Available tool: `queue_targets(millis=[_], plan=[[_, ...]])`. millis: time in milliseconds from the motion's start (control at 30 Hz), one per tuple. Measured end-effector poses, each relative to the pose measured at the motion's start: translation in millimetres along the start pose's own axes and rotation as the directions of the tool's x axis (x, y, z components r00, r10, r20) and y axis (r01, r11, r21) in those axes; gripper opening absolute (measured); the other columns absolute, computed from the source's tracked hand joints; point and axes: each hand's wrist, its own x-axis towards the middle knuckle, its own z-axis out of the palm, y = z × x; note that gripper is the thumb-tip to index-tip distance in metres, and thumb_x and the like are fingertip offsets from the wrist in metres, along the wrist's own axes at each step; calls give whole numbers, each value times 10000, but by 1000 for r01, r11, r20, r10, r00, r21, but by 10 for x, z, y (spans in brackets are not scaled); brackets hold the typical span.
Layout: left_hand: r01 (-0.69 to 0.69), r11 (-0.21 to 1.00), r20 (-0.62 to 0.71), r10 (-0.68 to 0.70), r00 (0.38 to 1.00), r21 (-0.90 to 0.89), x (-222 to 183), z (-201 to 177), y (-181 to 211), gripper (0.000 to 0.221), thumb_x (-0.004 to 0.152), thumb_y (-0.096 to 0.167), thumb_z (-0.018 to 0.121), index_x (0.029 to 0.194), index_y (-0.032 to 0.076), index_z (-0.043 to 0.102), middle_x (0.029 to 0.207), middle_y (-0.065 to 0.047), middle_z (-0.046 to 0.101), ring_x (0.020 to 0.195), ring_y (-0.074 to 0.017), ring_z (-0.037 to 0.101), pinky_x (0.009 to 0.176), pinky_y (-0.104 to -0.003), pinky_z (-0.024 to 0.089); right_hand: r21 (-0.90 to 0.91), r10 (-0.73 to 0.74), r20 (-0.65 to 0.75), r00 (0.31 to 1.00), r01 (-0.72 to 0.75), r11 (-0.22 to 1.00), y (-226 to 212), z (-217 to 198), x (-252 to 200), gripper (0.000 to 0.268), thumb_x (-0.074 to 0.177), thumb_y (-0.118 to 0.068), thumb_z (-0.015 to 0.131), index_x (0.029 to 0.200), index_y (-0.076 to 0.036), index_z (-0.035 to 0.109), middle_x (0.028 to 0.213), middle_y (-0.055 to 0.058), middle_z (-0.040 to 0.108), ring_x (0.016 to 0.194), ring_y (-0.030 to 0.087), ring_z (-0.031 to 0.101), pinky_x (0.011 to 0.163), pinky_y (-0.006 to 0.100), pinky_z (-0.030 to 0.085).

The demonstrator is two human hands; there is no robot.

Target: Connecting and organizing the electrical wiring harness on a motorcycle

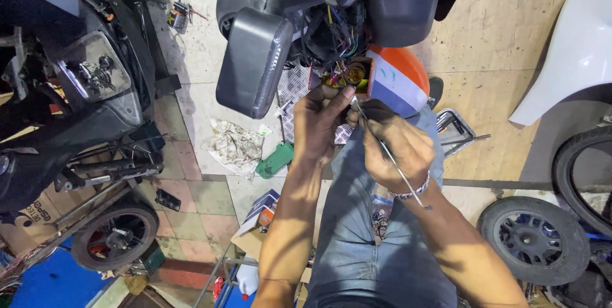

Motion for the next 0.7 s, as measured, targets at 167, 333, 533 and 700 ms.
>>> queue_targets(millis=[167, 333, 533, 700], plan=[[45, 999, 25, -45, 999, 31, 101, -181, -113, 246, 842, 79, 827, 832, -50, 618, 644, -178, 639, 516, -231, 707, 438, -284, 592, -12, 36, -23, 999, -37, 999, 192, 12, -247, 209, 829, 66, 808, 692, -21, 676, 606, 116, 660, 505, 322, 664, 507, 351, 525], [-3, 998, 110, -4, 994, 64, 144, -376, -163, 210, 870, 37, 793, 910, -92, 632, 706, -227, 684, 569, -234, 722, 510, -316, 609, -52, 151, -74, 986, -155, 987, 301, 81, -374, 189, 817, 19, 844, 725, -31, 686, 623, 125, 666, 579, 351, 688, 528, 346, 507], [-110, 989, 128, 97, 987, 99, 52, -315, -225, 248, 880, 42, 787, 1001, -106, 629, 779, -224, 701, 654, -252, 725, 581, -364, 620, 65, 307, -190, 933, -300, 952, 258, 80, -507, 230, 847, -23, 869, 750, -40, 662, 664, 110, 692, 589, 263, 698, 558, 294, 509], [-122, 987, 143, 106, 984, 104, 66, -379, -418, 219, 914, 24, 756, 1038, -131, 662, 794, -230, 682, 670, -254, 720, 599, -367, 625, 745, 795, -69, 603, -499, 443, 596, 214, -829, 228, 882, 31, 778, 829, -72, 581, 820, -19, 615, 779, 114, 669, 764, 249, 564]])
